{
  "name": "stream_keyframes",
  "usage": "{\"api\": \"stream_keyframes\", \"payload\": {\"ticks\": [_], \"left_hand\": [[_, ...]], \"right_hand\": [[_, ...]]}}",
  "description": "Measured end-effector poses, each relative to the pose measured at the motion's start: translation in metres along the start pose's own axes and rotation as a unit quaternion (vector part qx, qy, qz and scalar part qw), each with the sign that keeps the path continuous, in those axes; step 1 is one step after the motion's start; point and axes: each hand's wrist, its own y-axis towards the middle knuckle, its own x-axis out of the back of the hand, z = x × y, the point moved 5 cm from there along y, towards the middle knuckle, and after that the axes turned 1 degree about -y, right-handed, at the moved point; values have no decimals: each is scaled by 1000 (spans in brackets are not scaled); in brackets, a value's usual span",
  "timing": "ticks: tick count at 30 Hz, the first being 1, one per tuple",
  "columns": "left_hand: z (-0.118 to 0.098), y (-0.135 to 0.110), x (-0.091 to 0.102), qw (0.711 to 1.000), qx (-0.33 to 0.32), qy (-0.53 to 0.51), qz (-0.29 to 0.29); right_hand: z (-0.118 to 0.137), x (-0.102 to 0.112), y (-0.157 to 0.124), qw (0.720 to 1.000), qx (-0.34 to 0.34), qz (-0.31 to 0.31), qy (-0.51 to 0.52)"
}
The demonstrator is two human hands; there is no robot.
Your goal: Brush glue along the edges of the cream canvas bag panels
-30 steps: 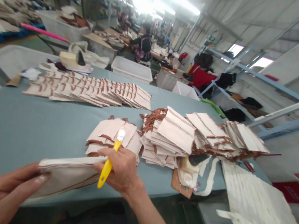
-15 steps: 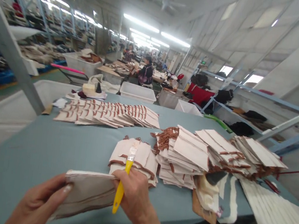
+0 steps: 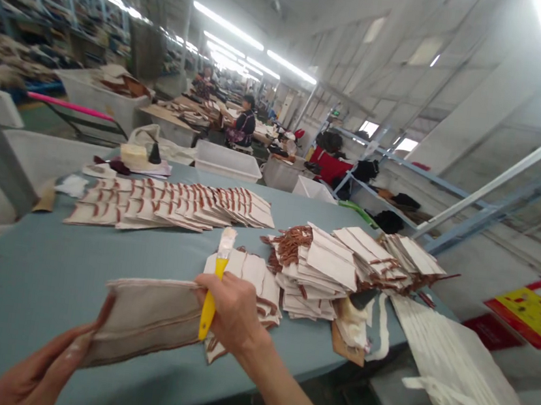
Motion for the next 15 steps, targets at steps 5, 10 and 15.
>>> {"api": "stream_keyframes", "payload": {"ticks": [5,10,15], "left_hand": [[4,27,-1,999,7,-31,9],[-7,56,-21,996,5,-26,80],[-13,79,-50,995,22,-4,101]], "right_hand": [[-17,6,25,999,-19,27,-9],[-53,5,52,994,-60,86,36],[-113,-6,85,987,-98,108,62]]}}
